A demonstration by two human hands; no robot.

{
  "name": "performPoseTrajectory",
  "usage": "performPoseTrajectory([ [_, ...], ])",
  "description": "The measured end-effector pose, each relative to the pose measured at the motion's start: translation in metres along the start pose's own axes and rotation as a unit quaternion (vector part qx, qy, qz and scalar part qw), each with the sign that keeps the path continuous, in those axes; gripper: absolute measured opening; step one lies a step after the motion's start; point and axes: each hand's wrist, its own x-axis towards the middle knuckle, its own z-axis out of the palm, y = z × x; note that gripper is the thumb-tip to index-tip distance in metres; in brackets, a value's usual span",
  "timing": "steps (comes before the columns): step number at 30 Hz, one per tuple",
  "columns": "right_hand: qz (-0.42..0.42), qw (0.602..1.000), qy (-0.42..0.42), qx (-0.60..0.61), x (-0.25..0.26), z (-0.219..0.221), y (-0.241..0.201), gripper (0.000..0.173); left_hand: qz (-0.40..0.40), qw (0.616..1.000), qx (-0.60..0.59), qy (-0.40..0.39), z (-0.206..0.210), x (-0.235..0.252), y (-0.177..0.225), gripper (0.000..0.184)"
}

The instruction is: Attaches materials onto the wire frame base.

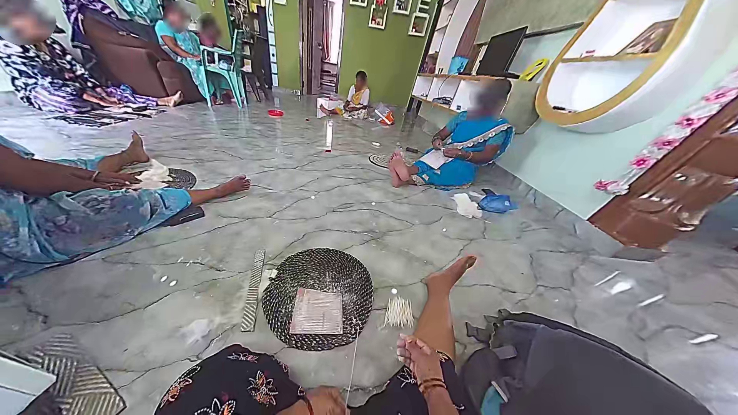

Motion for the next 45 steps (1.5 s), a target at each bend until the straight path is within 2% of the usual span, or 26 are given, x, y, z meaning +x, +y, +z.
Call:
performPoseTrajectory([
  [2, 0.021, 0.999, -0.009, -0.028, -0.001, 0.001, -0.001, 0.025, 0.003, 0.989, -0.127, 0.078, -0.004, 0.003, 0.003, 0.013],
  [4, 0.017, 0.998, -0.028, -0.049, -0.006, 0.0, -0.001, 0.025, 0.006, 0.972, -0.189, 0.137, -0.015, -0.002, 0.016, 0.019],
  [7, 0.015, 0.999, -0.035, -0.013, -0.013, -0.004, -0.005, 0.024, 0.026, 0.944, -0.251, 0.211, -0.038, -0.005, 0.029, 0.021],
  [10, 0.007, 0.999, -0.038, 0.003, -0.012, -0.007, -0.007, 0.026, 0.115, 0.913, -0.26, 0.291, -0.083, -0.016, 0.056, 0.02],
  [11, 0.002, 0.999, -0.043, -0.006, -0.01, -0.008, -0.005, 0.027, 0.161, 0.891, -0.272, 0.327, -0.104, -0.026, 0.065, 0.02],
  [12, -0.001, 0.998, -0.051, -0.022, -0.009, -0.008, -0.003, 0.027, 0.209, 0.856, -0.303, 0.364, -0.128, -0.04, 0.073, 0.022],
  [14, -0.001, 0.996, -0.057, -0.062, -0.005, -0.005, 0.0, 0.028, 0.317, 0.74, -0.39, 0.447, -0.178, -0.073, 0.079, 0.023],
  [16, 0.009, 0.994, -0.05, -0.101, -0.006, -0.002, 0.004, 0.028, 0.39, 0.628, -0.415, 0.531, -0.216, -0.105, 0.06, 0.015],
  [18, 0.008, 0.99, -0.052, -0.132, -0.003, 0.008, 0.0, 0.029, 0.392, 0.508, -0.462, 0.612, -0.243, -0.127, 0.041, 0.004],
  [19, 0.004, 0.988, -0.055, -0.145, -0.002, 0.012, 0.001, 0.029, 0.368, 0.471, -0.482, 0.641, -0.252, -0.131, 0.023, 0.004],
  [21, 0.012, 0.986, -0.042, -0.164, -0.002, 0.02, 0.002, 0.03, 0.282, 0.44, -0.534, 0.665, -0.265, -0.127, -0.015, 0.009],
  [23, 0.026, 0.983, -0.02, -0.18, -0.001, 0.029, 0.003, 0.028, 0.209, 0.408, -0.601, 0.655, -0.277, -0.118, -0.037, 0.009],
  [26, -0.015, 0.97, -0.044, -0.238, 0.015, 0.066, 0.01, 0.024, 0.239, 0.356, -0.645, 0.633, -0.298, -0.119, -0.036, 0.013],
  [28, -0.082, 0.929, -0.112, -0.344, 0.015, 0.111, 0.012, 0.03, 0.238, 0.352, -0.633, 0.647, -0.302, -0.121, -0.034, 0.014],
  [31, -0.162, 0.828, -0.224, -0.488, -0.001, 0.215, 0.004, 0.032, 0.223, 0.338, -0.642, 0.651, -0.305, -0.121, -0.041, 0.01],
  [36, -0.252, 0.7, -0.381, -0.55, -0.02, 0.375, 0.018, 0.029, 0.218, 0.305, -0.669, 0.642, -0.309, -0.131, -0.057, 0.009],
  [38, -0.25, 0.655, -0.411, -0.582, -0.03, 0.424, 0.024, 0.032, 0.223, 0.326, -0.665, 0.634, -0.308, -0.134, -0.059, 0.006],
  [40, -0.232, 0.62, -0.406, -0.63, -0.035, 0.457, 0.035, 0.041, 0.237, 0.362, -0.651, 0.624, -0.307, -0.134, -0.059, 0.004],
  [43, -0.196, 0.598, -0.373, -0.682, -0.033, 0.48, 0.054, 0.06, 0.246, 0.42, -0.629, 0.606, -0.31, -0.129, -0.055, 0.006],
  [44, -0.198, 0.599, -0.364, -0.685, -0.03, 0.481, 0.061, 0.056, 0.247, 0.44, -0.624, 0.597, -0.311, -0.126, -0.053, 0.005],
  [45, -0.204, 0.608, -0.356, -0.679, -0.026, 0.48, 0.067, 0.045, 0.246, 0.462, -0.617, 0.588, -0.312, -0.123, -0.052, 0.005],
])
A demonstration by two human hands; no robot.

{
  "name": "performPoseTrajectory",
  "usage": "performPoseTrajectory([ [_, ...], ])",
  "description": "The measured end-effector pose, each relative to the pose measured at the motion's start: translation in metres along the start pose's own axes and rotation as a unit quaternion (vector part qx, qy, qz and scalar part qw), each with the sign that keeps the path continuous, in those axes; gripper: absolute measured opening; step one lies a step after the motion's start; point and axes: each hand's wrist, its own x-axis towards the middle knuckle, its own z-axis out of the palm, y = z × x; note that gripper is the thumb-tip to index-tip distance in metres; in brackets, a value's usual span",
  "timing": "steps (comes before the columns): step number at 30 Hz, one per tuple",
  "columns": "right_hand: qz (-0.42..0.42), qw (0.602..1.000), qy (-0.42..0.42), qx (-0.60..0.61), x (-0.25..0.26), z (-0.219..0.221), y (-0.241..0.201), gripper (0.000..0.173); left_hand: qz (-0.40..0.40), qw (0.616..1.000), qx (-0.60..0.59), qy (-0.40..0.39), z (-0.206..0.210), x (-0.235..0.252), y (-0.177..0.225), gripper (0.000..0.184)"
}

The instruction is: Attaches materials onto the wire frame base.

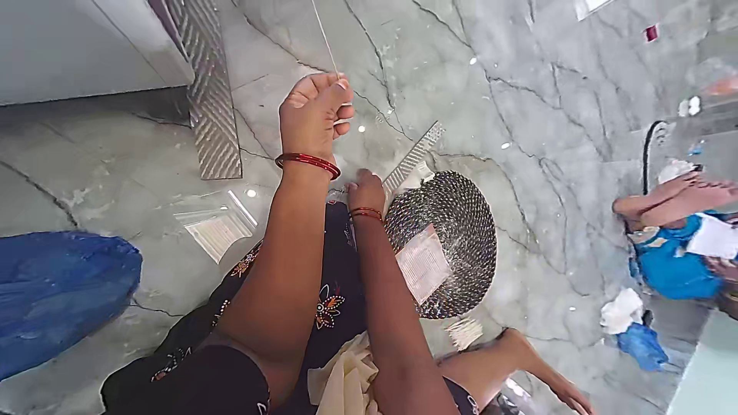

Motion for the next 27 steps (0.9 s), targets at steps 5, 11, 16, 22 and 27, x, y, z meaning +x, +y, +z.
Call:
performPoseTrajectory([
  [5, 0.051, 0.98, -0.006, 0.193, 0.001, -0.006, 0.016, 0.021, -0.028, 0.995, 0.065, -0.069, 0.009, 0.003, -0.012, 0.006],
  [11, -0.096, 0.671, -0.107, 0.728, -0.054, -0.023, 0.083, 0.015, -0.026, 0.988, 0.107, -0.105, 0.011, -0.002, -0.017, 0.005],
  [16, -0.205, 0.609, -0.046, 0.765, -0.15, -0.046, 0.159, 0.028, -0.013, 0.97, 0.18, -0.165, 0.013, -0.012, -0.028, 0.005],
  [22, 0.092, 0.594, 0.218, 0.769, -0.257, -0.049, 0.226, 0.027, 0.043, 0.874, 0.344, -0.34, 0.045, -0.107, -0.072, 0.066],
  [27, 0.155, 0.567, 0.255, 0.768, -0.289, -0.021, 0.273, 0.024, 0.036, 0.758, 0.38, -0.529, 0.039, -0.203, -0.151, 0.047],
])
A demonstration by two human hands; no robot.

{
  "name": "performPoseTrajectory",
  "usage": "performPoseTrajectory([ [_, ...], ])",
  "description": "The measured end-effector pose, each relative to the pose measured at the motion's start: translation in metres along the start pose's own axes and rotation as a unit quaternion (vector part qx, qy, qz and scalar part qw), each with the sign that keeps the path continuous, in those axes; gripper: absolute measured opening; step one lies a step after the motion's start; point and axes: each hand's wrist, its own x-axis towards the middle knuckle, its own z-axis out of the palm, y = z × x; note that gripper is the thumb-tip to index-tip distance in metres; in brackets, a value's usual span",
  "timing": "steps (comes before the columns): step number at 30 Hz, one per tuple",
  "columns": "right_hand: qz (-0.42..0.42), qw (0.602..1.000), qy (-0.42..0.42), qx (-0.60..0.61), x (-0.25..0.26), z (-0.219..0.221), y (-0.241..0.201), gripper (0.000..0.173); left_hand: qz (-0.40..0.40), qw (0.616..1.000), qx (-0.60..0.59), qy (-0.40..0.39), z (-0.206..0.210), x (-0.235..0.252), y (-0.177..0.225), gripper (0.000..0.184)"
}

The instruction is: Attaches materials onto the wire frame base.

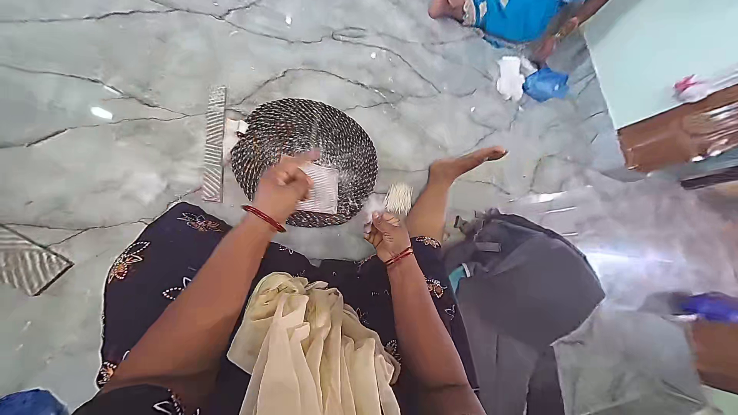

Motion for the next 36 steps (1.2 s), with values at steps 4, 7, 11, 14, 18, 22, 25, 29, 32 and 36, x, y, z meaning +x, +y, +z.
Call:
performPoseTrajectory([
  [4, 0.031, 0.997, -0.076, 0.01, 0.018, -0.02, 0.009, 0.031, -0.142, 0.989, -0.031, -0.038, 0.063, -0.009, -0.017, 0.019],
  [7, 0.052, 0.993, -0.094, -0.052, 0.032, -0.018, 0.01, 0.024, -0.171, 0.982, -0.072, -0.03, 0.083, -0.008, -0.033, 0.021],
  [11, 0.056, 0.991, -0.083, -0.088, 0.048, -0.004, 0.015, 0.017, -0.177, 0.977, -0.117, -0.039, 0.083, 0.004, -0.047, 0.021],
  [14, 0.046, 0.99, -0.103, -0.085, 0.055, 0.004, 0.02, 0.018, -0.169, 0.979, -0.101, -0.05, 0.08, 0.012, -0.059, 0.016],
  [18, 0.046, 0.988, -0.107, -0.103, 0.053, 0.009, 0.021, 0.019, -0.137, 0.986, -0.092, -0.035, 0.079, 0.014, -0.067, 0.006],
  [22, 0.008, 0.988, -0.063, -0.143, 0.053, 0.008, 0.021, 0.023, -0.149, 0.986, -0.073, 0.0, 0.075, 0.019, -0.067, 0.006],
  [25, -0.09, 0.974, -0.064, -0.196, 0.054, 0.003, 0.026, 0.019, -0.167, 0.985, -0.031, -0.009, 0.072, 0.02, -0.064, 0.005],
  [29, -0.085, 0.977, -0.036, -0.193, 0.056, 0.003, 0.03, 0.009, -0.17, 0.984, -0.016, -0.057, 0.072, 0.017, -0.059, 0.005],
  [32, -0.04, 0.99, -0.031, -0.129, 0.056, 0.003, 0.027, 0.012, -0.183, 0.98, -0.041, -0.064, 0.073, 0.015, -0.055, 0.001],
  [36, 0.01, 0.998, -0.018, -0.056, 0.052, 0.007, 0.021, 0.021, -0.204, 0.974, -0.077, -0.058, 0.073, 0.016, -0.052, 0.003],
])
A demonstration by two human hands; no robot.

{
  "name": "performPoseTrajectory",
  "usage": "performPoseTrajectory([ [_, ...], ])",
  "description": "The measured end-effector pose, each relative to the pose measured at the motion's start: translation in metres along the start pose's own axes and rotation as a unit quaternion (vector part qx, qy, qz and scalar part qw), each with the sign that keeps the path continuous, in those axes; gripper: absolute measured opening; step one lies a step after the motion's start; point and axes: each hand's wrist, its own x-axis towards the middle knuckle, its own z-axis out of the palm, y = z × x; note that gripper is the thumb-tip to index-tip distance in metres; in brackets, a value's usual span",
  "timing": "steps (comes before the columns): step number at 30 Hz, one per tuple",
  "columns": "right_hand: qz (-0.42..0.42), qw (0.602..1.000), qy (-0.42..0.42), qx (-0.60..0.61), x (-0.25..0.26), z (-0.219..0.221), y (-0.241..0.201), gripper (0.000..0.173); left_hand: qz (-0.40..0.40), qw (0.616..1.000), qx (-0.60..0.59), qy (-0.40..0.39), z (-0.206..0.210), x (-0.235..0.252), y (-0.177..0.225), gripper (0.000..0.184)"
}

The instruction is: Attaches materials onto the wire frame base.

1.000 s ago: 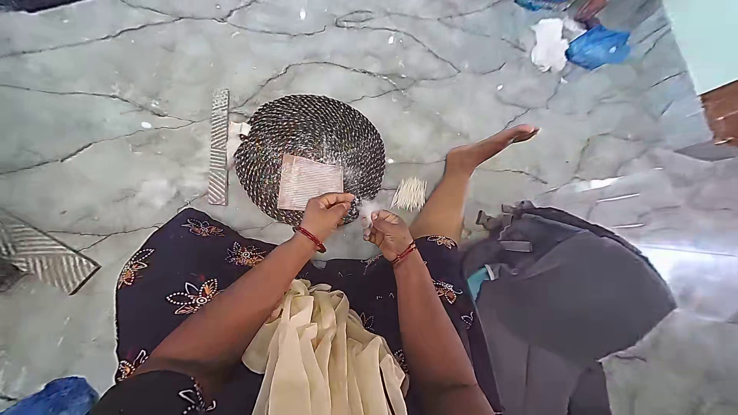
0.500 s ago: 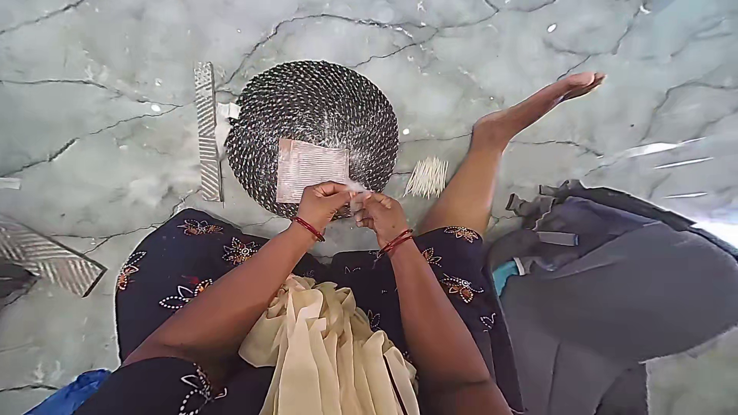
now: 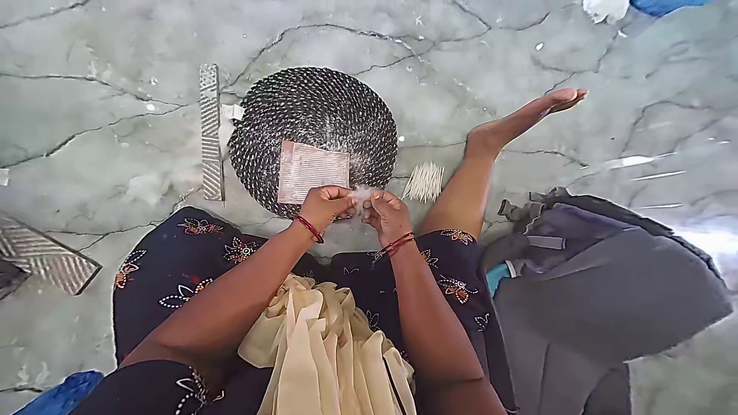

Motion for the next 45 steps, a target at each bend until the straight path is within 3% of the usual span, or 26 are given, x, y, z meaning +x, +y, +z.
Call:
performPoseTrajectory([
  [2, -0.002, 1.0, -0.006, 0.0, -0.003, 0.0, -0.001, 0.023, -0.001, 1.0, 0.001, 0.002, 0.0, 0.0, 0.001, 0.003],
  [6, -0.03, 0.998, -0.024, -0.047, -0.007, -0.001, -0.001, 0.006, 0.0, 1.0, 0.007, 0.0, 0.001, 0.001, 0.0, 0.007],
  [11, -0.02, 1.0, 0.016, -0.013, 0.0, 0.0, -0.001, 0.014, 0.023, 0.999, 0.0, -0.025, -0.001, 0.004, -0.007, 0.02],
  [15, -0.031, 0.999, 0.031, 0.027, -0.001, 0.006, 0.002, 0.012, 0.025, 0.999, -0.032, -0.026, 0.002, 0.0, -0.005, 0.019],
  [18, -0.027, 0.998, 0.04, -0.034, -0.008, 0.005, 0.006, 0.005, 0.031, 0.999, 0.003, -0.023, 0.005, -0.003, -0.009, 0.02],
  [21, -0.035, 0.996, 0.033, -0.072, -0.013, 0.015, -0.008, 0.014, 0.051, 0.997, 0.049, -0.011, 0.005, -0.008, 0.004, 0.019],
  [24, -0.102, 0.988, 0.011, -0.12, -0.012, 0.015, -0.004, 0.025, 0.068, 0.991, 0.112, -0.012, 0.002, -0.011, 0.011, 0.028],
  [30, -0.19, 0.946, -0.009, -0.261, -0.022, 0.003, -0.006, 0.046, 0.094, 0.961, 0.25, -0.07, 0.002, -0.017, 0.008, 0.027],
  [34, -0.194, 0.932, -0.006, -0.307, -0.022, 0.003, -0.005, 0.025, 0.099, 0.946, 0.3, -0.077, 0.003, -0.023, 0.014, 0.027],
  [40, -0.107, 0.984, 0.01, -0.142, -0.011, 0.003, 0.002, 0.009, 0.092, 0.949, 0.289, -0.079, -0.001, -0.015, 0.017, 0.03],
  [45, -0.081, 0.991, 0.022, -0.106, -0.01, 0.007, 0.001, 0.004, 0.091, 0.967, 0.222, -0.081, -0.004, -0.011, 0.013, 0.032],
])
